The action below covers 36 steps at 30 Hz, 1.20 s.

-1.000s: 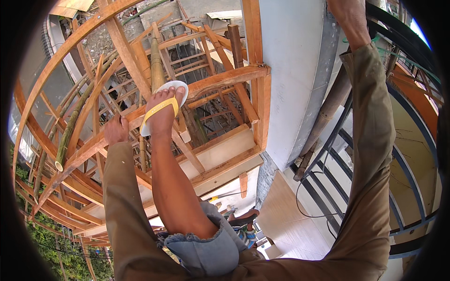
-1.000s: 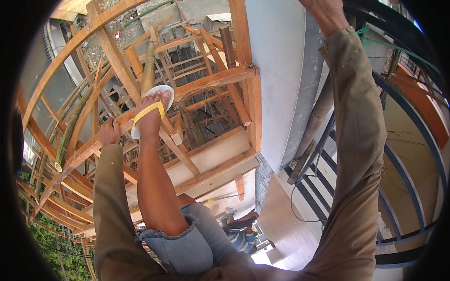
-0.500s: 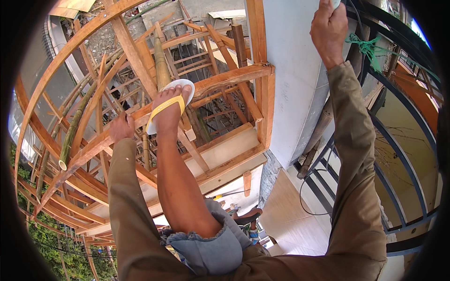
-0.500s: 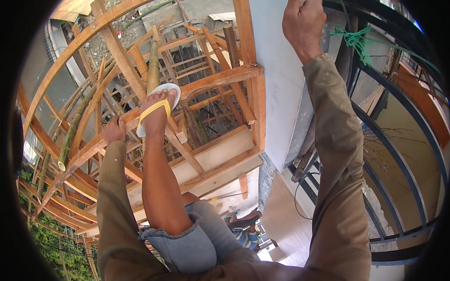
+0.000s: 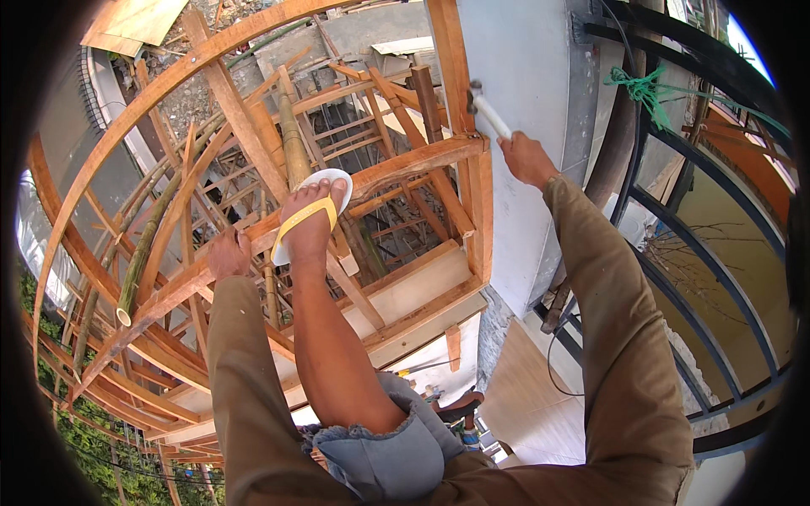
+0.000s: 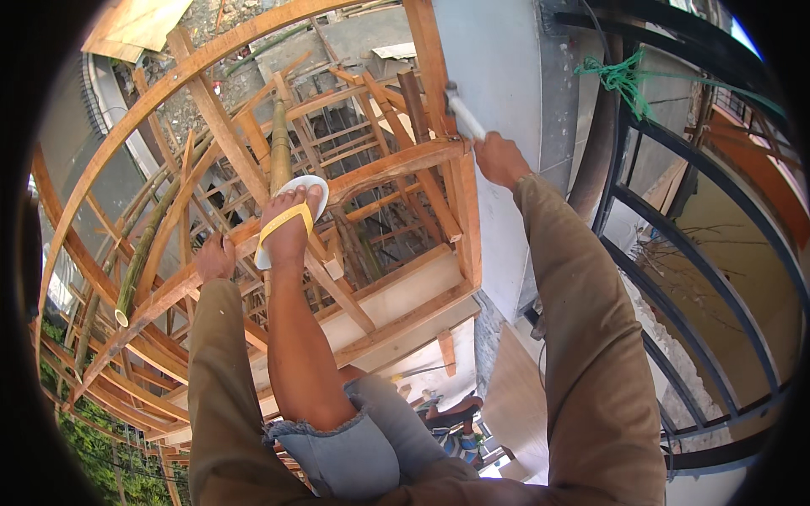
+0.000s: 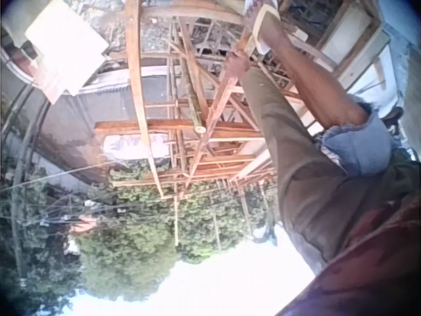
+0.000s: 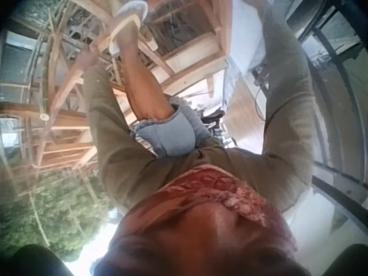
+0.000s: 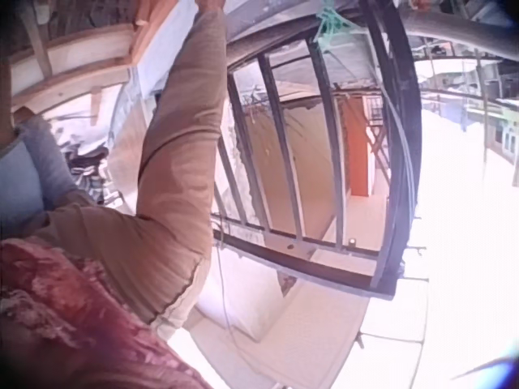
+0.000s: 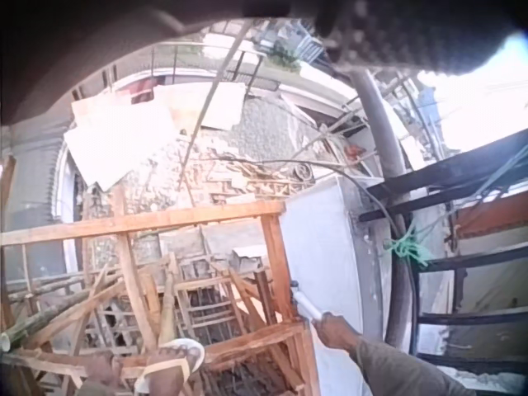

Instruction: The person uses a hand saw to cut a wooden plank, then positions and secures it to a wooden frame using a hammer and nails. The person repeatedly hammers nails into the frame to fasten the plank in place.

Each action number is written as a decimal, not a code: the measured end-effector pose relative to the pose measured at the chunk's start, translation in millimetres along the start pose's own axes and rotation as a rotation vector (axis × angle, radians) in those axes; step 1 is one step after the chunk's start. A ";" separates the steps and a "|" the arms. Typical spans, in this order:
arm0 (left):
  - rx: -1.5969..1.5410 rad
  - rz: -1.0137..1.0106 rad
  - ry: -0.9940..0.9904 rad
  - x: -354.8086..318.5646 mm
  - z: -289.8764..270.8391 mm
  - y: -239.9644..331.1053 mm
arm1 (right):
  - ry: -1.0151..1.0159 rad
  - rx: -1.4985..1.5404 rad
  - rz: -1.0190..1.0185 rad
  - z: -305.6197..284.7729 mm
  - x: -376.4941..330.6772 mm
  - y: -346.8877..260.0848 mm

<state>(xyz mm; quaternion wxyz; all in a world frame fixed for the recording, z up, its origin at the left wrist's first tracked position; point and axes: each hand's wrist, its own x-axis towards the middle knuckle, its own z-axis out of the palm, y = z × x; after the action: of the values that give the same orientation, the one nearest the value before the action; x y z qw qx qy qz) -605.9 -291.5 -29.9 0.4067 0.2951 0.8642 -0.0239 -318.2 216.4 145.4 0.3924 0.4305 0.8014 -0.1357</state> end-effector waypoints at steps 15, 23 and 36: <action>-0.004 0.022 0.090 3.5 5.0 0.4 | -0.108 0.024 0.034 -1.9 -4.9 20.6; 0.013 0.005 0.037 -0.9 5.5 1.0 | 0.302 0.241 0.064 -7.8 -1.6 3.3; 0.042 0.054 0.081 -1.2 6.9 -2.3 | -0.196 0.251 0.287 26.0 -24.8 20.8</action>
<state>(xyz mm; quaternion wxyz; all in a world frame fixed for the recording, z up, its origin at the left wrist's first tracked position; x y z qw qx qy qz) -601.8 -295.9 -34.2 0.3658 0.3274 0.8710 -0.0189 -280.3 199.8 149.4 0.4271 0.5704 0.6666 -0.2187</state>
